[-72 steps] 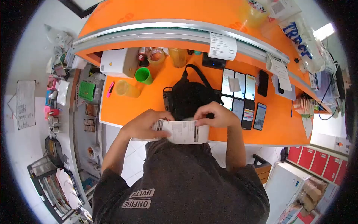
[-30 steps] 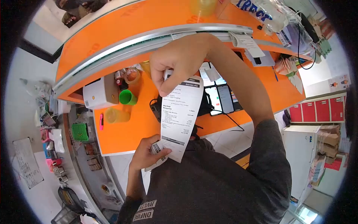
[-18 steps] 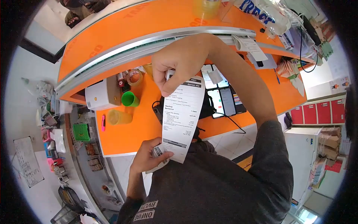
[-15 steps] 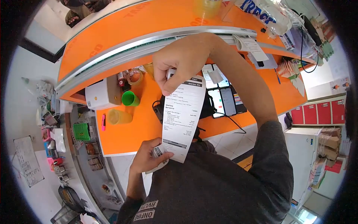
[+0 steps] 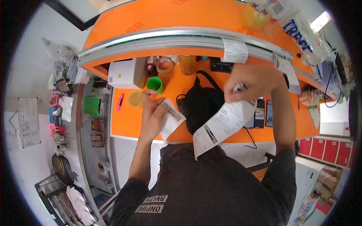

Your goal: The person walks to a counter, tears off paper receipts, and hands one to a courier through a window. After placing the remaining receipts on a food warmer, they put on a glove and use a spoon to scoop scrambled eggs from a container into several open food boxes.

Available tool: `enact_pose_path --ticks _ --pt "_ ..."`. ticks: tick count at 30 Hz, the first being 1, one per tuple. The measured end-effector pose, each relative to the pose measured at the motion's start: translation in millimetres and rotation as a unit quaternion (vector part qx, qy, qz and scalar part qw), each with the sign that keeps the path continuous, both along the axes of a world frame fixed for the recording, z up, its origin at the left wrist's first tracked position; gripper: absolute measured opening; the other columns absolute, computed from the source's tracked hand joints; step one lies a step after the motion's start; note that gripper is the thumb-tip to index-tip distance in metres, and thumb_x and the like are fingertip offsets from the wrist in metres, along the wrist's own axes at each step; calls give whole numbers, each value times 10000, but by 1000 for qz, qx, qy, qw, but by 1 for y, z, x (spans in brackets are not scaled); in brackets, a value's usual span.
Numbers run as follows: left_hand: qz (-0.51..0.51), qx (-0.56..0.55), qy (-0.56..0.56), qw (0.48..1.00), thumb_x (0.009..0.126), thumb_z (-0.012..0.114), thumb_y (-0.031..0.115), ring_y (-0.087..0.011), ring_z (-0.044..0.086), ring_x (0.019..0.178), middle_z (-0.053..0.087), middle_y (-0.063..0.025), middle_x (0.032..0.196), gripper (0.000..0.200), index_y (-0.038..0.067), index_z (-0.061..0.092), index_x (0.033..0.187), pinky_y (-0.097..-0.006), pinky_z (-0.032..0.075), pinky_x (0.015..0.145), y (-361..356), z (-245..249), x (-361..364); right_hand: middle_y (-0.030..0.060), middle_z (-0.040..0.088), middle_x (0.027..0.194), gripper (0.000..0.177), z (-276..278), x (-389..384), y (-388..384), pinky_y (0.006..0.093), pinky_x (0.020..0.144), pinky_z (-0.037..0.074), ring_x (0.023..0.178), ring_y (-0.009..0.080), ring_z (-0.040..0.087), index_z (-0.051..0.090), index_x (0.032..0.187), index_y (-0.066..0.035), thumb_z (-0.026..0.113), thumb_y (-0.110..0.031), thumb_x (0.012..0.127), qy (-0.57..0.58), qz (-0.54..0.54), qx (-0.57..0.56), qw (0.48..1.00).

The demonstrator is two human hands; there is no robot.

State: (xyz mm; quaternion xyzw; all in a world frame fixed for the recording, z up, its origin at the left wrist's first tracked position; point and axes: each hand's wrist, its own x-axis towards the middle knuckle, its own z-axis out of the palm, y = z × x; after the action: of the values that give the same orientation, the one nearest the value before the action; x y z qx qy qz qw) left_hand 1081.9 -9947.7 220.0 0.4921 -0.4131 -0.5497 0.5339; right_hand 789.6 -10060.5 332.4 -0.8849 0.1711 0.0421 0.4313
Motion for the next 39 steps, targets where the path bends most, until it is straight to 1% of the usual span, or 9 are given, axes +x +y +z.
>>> enact_pose_path --ticks 2,7,17,21,27,30,31,35,39 --pt "-20 -8 58 998 941 475 -21 -116 528 812 555 -41 938 228 39 437 1157 -222 434 695 -8 5 -11 95 711 776 222 -6 -9 18 327 627 504 683 184 673 722 872 -33 635 -236 899 27 -22 -1 999" --pt "-87 -201 -103 970 923 570 -54 -106 579 937 575 -69 1132 314 63 506 1207 -230 485 715 -20 1 -25 131 701 769 213 -23 -30 43 357 643 509 677 258 673 710 868 -23 640 -224 875 90 -95 17 991" --pt "-163 -130 24 978 837 677 -50 -210 544 1220 512 -100 1295 540 49 449 1317 -349 547 909 -25 24 -53 90 702 715 181 -21 -51 52 321 544 468 598 211 661 731 886 -71 649 -229 915 73 -125 4 989" --pt "-283 -244 -212 903 805 775 277 -260 563 1165 570 -125 1253 594 64 514 1293 -397 481 890 -35 24 -53 153 686 781 189 -39 -37 52 398 643 508 718 328 666 703 883 -55 659 -240 878 -11 -123 0 992" --pt "-495 -186 -273 804 822 761 304 -304 676 880 689 -176 911 379 16 675 1053 -376 515 785 -35 -5 -81 143 660 799 187 -64 -27 38 412 688 500 784 317 652 693 913 -60 666 -240 868 -61 -153 -83 983" --pt "-404 -37 -252 879 873 714 204 -301 712 817 714 -179 903 249 11 692 1029 -373 539 719 -27 -18 -83 129 662 860 211 -89 -39 30 400 705 510 803 324 652 684 904 -34 694 -239 855 -147 -389 -97 904" --pt "-404 -37 -252 878 873 714 204 -301 712 817 714 -179 903 249 11 692 1029 -373 539 719 -28 -19 -80 104 674 847 156 -99 -40 28 299 636 518 744 199 658 683 920 -10 751 -115 826 -201 -457 -113 859" --pt "-357 46 -233 904 898 694 173 -229 726 837 734 -144 946 224 17 689 1058 -355 558 747 -23 -28 -76 132 637 982 154 -141 -31 20 280 677 552 857 190 631 609 973 -11 711 -69 873 -359 -696 -168 599" --pt "-346 117 -236 900 900 688 168 -231 729 799 735 -144 950 221 5 690 1050 -341 570 736 -21 -35 -80 144 613 1035 215 -150 -27 15 276 706 561 891 182 623 575 1031 0 706 -68 874 -389 -705 -195 560"
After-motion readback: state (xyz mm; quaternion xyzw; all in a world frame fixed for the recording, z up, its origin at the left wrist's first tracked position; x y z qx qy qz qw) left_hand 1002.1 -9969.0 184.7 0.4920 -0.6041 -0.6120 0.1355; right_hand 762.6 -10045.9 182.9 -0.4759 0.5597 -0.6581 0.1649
